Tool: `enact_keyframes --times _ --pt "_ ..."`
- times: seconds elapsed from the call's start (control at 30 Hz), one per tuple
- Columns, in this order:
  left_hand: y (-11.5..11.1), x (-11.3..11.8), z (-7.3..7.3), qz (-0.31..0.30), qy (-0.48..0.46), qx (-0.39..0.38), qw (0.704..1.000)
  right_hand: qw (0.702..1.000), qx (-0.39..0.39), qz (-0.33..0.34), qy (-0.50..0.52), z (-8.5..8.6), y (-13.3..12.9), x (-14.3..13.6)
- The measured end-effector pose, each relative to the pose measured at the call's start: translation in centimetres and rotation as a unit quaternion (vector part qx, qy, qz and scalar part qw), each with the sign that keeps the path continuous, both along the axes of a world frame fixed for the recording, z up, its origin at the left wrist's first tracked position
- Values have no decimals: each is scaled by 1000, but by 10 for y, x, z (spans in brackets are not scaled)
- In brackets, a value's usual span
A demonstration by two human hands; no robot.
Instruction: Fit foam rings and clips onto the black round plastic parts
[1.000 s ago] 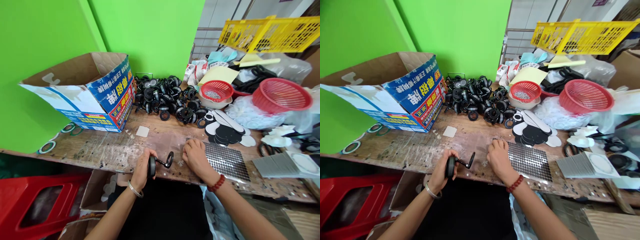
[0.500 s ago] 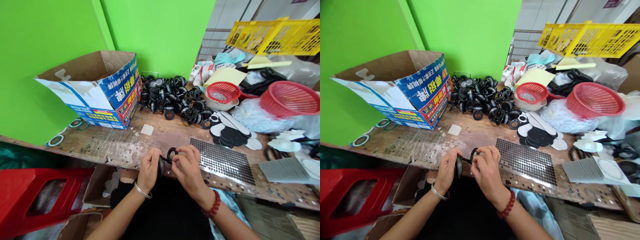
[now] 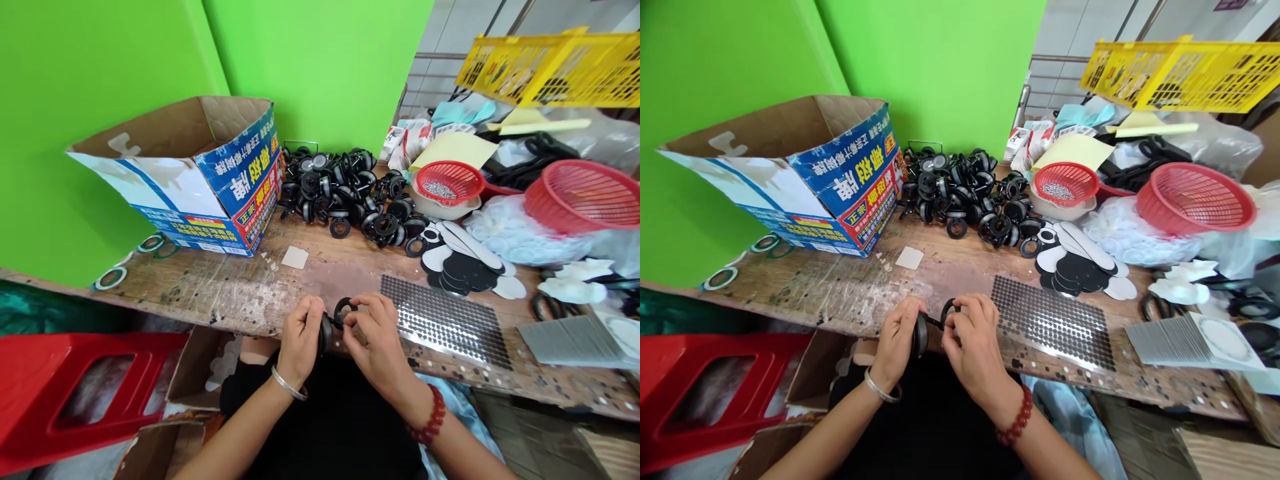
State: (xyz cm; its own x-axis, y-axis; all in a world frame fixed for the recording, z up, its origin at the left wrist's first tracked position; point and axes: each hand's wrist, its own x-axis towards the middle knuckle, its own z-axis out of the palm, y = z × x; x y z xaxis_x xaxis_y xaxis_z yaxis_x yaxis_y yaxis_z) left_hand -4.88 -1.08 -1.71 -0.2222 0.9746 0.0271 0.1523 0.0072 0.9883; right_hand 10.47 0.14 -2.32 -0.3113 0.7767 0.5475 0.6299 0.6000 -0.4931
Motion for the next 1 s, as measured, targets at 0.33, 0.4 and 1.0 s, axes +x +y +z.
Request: enact_keyframes --times 0.33,0.4,1.0 --pt "1 4 -9 30 -89 -70 993 998 56 12 -21 -8 -6 11" --pt "3 3 -10 39 -87 -62 993 996 64 19 -62 -5 -9 8" --pt "-2 -14 10 -175 -16 43 984 839 -471 71 264 -19 -11 22"
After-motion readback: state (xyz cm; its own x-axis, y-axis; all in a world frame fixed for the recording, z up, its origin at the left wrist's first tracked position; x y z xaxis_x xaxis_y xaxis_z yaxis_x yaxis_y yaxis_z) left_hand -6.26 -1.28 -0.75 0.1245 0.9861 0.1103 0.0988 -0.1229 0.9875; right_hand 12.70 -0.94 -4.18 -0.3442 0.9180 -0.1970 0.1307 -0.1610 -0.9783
